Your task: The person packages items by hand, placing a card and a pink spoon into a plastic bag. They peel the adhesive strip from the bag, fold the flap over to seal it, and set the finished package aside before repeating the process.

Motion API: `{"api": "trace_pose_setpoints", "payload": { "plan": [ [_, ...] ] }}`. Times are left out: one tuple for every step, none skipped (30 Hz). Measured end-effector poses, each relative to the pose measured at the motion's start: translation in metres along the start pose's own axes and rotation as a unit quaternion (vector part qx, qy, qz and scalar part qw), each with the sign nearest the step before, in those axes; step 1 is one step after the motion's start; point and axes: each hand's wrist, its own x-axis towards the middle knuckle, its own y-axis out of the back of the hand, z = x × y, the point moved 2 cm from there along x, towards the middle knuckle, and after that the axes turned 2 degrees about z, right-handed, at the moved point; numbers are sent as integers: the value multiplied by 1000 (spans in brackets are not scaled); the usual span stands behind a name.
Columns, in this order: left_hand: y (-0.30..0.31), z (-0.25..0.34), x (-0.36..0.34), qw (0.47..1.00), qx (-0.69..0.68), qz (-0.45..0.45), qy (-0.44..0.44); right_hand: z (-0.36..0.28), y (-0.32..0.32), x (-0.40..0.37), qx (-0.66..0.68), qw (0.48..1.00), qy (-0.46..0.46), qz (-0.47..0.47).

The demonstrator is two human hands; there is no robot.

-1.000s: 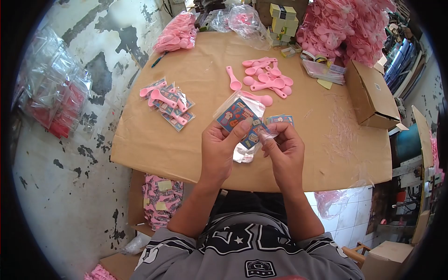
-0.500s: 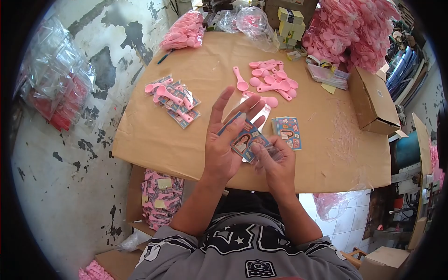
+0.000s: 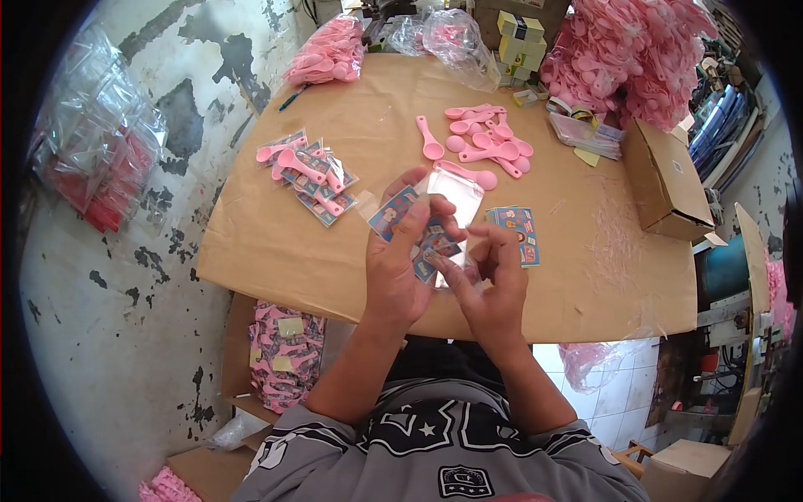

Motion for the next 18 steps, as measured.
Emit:
{"api": "trace_pose_setpoints", "payload": {
  "plan": [
    [2, 1, 0, 1000, 10, 14, 0, -7, 5, -1, -73, 996, 41, -27],
    [2, 3, -1, 999, 19, 45, 0, -11, 9, -1, -146, 984, 81, -53],
    [7, 3, 0, 998, 2, 66, -4, -12, 13, 1, -177, 970, 137, -93],
    [15, 4, 2, 996, -16, 87, -8, -11, 18, 4, -207, 950, 193, -132],
    [23, 6, 3, 994, -33, 108, -11, -12, 19, 4, -236, 925, 245, -171],
    [28, 10, 5, 988, -60, 141, -9, -21, 21, 5, -235, 936, 204, -168],
    [34, 15, 5, 986, -77, 146, -14, -28, 25, 8, -226, 940, 188, -174],
    [40, 19, 6, 984, -95, 151, -19, -34, 35, 13, -218, 944, 172, -180],
    [47, 23, 7, 981, -113, 156, -24, -40, 46, 19, -210, 947, 157, -187],
    [58, 27, 8, 981, -130, 142, -26, -47, 59, 27, -183, 960, 128, -169],
    [60, 32, 6, 980, -127, 147, -31, -50, 77, 40, -175, 957, 169, -157],
    [61, 36, 5, 980, -125, 152, -38, -53, 95, 46, -105, 988, 24, -111],
    [62, 40, 3, 979, -123, 158, -45, -43, 121, 62, -27, 993, -6, -117],
    [62, 41, 2, 979, -122, 153, -49, -36, 143, 81, 54, 988, -10, -144],
    [62, 42, 0, 980, -121, 148, -52, -32, 149, 99, -42, 991, -38, -125],
    [62, 43, -1, 981, -119, 143, -54, -30, 151, 116, -137, 983, -66, -103],
    [61, 43, -2, 982, -115, 142, -56, -27, 158, 127, -231, 965, -92, -80],
    [60, 42, -3, 982, -111, 140, -59, -11, 172, 135, -403, 910, 2, -95]
  ]
}}
